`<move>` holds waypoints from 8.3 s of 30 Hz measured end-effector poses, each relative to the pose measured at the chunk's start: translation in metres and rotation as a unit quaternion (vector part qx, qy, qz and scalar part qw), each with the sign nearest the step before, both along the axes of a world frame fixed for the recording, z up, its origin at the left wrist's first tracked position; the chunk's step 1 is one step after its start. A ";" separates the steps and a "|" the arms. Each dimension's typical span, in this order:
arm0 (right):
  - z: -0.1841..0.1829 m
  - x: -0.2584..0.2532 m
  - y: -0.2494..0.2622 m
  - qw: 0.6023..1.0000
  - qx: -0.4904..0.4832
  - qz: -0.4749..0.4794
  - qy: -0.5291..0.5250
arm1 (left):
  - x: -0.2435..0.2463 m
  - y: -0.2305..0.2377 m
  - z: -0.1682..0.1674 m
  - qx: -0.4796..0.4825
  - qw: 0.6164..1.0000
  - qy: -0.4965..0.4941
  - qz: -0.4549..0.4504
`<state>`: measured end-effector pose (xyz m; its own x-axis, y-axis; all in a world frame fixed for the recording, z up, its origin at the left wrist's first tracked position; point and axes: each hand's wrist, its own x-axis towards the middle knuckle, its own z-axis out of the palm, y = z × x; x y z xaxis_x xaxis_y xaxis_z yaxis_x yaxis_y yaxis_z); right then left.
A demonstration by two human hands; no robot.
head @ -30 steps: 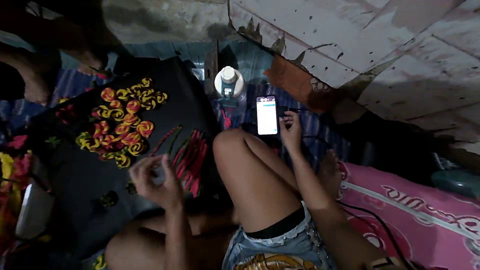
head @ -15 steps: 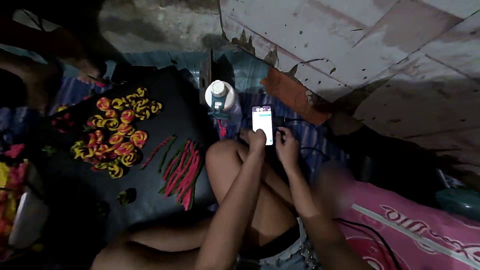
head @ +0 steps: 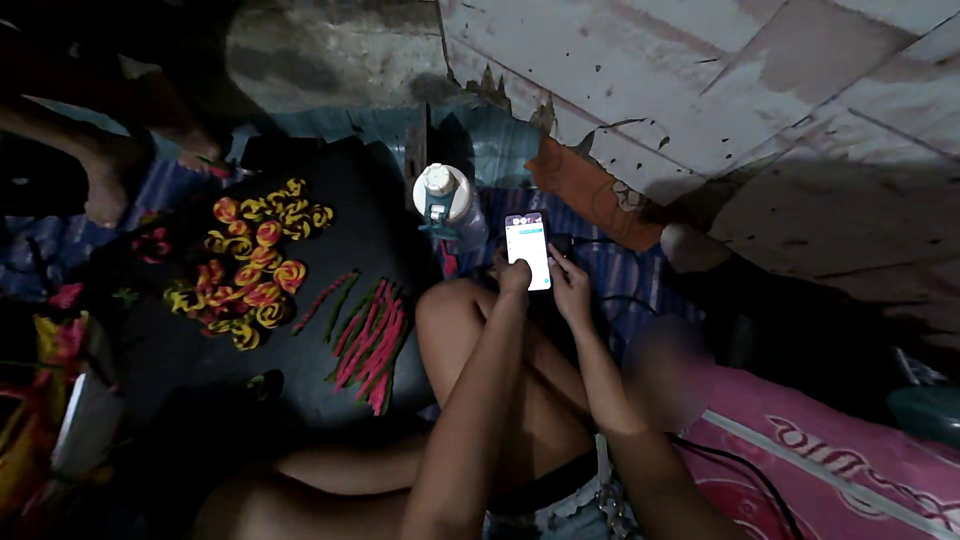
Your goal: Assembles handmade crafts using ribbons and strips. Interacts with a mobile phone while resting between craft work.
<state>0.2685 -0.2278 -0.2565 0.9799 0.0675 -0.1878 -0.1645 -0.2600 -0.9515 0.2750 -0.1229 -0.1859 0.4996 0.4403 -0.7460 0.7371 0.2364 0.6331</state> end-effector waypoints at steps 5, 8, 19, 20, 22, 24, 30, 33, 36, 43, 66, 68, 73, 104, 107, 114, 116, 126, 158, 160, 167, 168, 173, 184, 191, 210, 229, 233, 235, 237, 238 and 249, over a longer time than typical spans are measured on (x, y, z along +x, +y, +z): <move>-0.002 -0.001 -0.005 0.997 0.044 -0.042 -0.041 | -0.003 0.001 0.001 -0.039 0.999 -0.018 0.004; 0.007 -0.004 -0.007 0.991 0.058 -0.076 -0.098 | -0.010 0.002 0.013 -0.072 0.993 -0.091 0.010; 0.047 -0.021 -0.007 0.927 0.132 -0.111 -0.332 | -0.065 0.030 0.047 -0.112 0.945 -0.304 -0.050; 0.051 -0.021 -0.008 0.922 0.136 -0.111 -0.344 | -0.065 0.030 0.048 -0.114 0.943 -0.310 -0.044; 0.057 -0.021 -0.009 0.914 0.138 -0.110 -0.365 | -0.064 0.031 0.048 -0.126 0.938 -0.320 -0.037; 0.060 -0.021 -0.011 0.909 0.139 -0.107 -0.378 | -0.065 0.032 0.047 -0.144 0.931 -0.335 -0.030; 0.064 -0.022 -0.009 0.903 0.145 -0.100 -0.391 | -0.068 0.034 0.048 -0.185 0.911 -0.369 -0.019; 0.066 -0.022 -0.008 0.903 0.150 -0.097 -0.392 | -0.071 0.036 0.047 -0.199 0.904 -0.377 -0.016; 0.067 -0.022 -0.010 0.902 0.148 -0.094 -0.394 | -0.072 0.036 0.049 -0.201 0.901 -0.383 -0.013; 0.072 -0.025 -0.009 0.905 0.142 -0.087 -0.391 | -0.073 0.038 0.048 -0.222 0.891 -0.397 -0.005; 0.127 -0.013 -0.038 0.959 0.195 0.173 -0.110 | -0.076 0.038 0.048 -0.180 0.899 -0.399 -0.006; 0.128 -0.013 -0.038 0.956 0.203 0.182 -0.104 | -0.075 0.038 0.049 -0.183 0.900 -0.396 -0.003; 0.127 -0.014 -0.039 0.957 0.195 0.198 -0.081 | -0.075 0.039 0.047 -0.198 0.896 -0.398 0.001; 0.126 -0.016 -0.048 0.946 0.250 0.207 -0.013 | -0.077 0.041 0.032 -0.120 0.870 -0.469 -0.096; 0.127 -0.015 -0.048 0.937 0.269 0.223 0.001 | -0.078 0.042 0.031 -0.126 0.860 -0.485 -0.095; 0.127 -0.019 -0.042 0.943 0.255 0.215 0.015 | -0.078 0.041 0.036 -0.168 0.872 -0.455 -0.066; 0.125 -0.019 -0.042 0.941 0.262 0.212 0.016 | -0.078 0.042 0.036 -0.169 0.875 -0.449 -0.068; 0.120 -0.015 -0.041 0.935 0.270 0.227 0.026 | -0.077 0.038 0.037 -0.147 0.872 -0.457 -0.100; 0.121 -0.018 -0.024 0.960 0.229 0.159 -0.002 | -0.074 0.041 0.036 -0.174 0.861 -0.465 -0.110; 0.116 -0.017 -0.030 0.947 0.253 0.196 -0.005 | -0.074 0.041 0.037 -0.178 0.861 -0.462 -0.111; 0.115 -0.015 -0.039 0.938 0.261 0.228 0.015 | -0.073 0.044 0.033 -0.197 0.853 -0.466 -0.130; 0.115 -0.015 -0.039 0.938 0.260 0.228 0.019 | -0.073 0.045 0.032 -0.208 0.850 -0.467 -0.126; 0.116 -0.015 -0.042 0.936 0.261 0.237 0.022 | -0.074 0.045 0.034 -0.237 0.848 -0.461 -0.112; 0.121 -0.016 -0.040 0.941 0.239 0.238 0.021 | -0.074 0.047 0.032 -0.240 0.835 -0.480 -0.121; 0.122 -0.014 -0.040 0.940 0.243 0.238 0.022 | -0.074 0.047 0.032 -0.253 0.829 -0.484 -0.120; 0.121 -0.017 -0.030 0.943 0.234 0.237 -0.011 | -0.075 0.037 0.040 -0.121 0.873 -0.466 -0.081; 0.110 -0.012 -0.026 0.954 0.276 0.106 0.053 | -0.074 0.041 0.035 -0.139 0.859 -0.475 -0.129; 0.108 -0.008 -0.016 0.969 0.235 0.037 0.062 | -0.074 0.035 0.045 -0.097 0.889 -0.424 -0.142; 0.101 -0.003 -0.012 0.982 0.167 -0.001 0.086 | -0.088 0.028 0.049 0.071 0.903 -0.360 -0.223; 0.088 0.003 -0.011 0.989 0.097 -0.022 0.107 | -0.114 0.023 0.050 0.245 0.853 -0.328 -0.323; 0.082 0.007 -0.011 0.992 0.059 -0.029 0.109 | -0.129 0.022 0.050 0.293 0.823 -0.340 -0.348; 0.036 0.042 0.011 0.991 -0.078 -0.004 0.105 | -0.279 0.110 0.068 0.404 0.833 -0.344 -0.159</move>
<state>0.3106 -0.2168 -0.2202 0.9188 0.0151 -0.3945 -0.3563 -0.3990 -0.8449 -0.0037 -0.0131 -0.1180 0.8730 0.4244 0.2406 0.0789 -0.6095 0.7888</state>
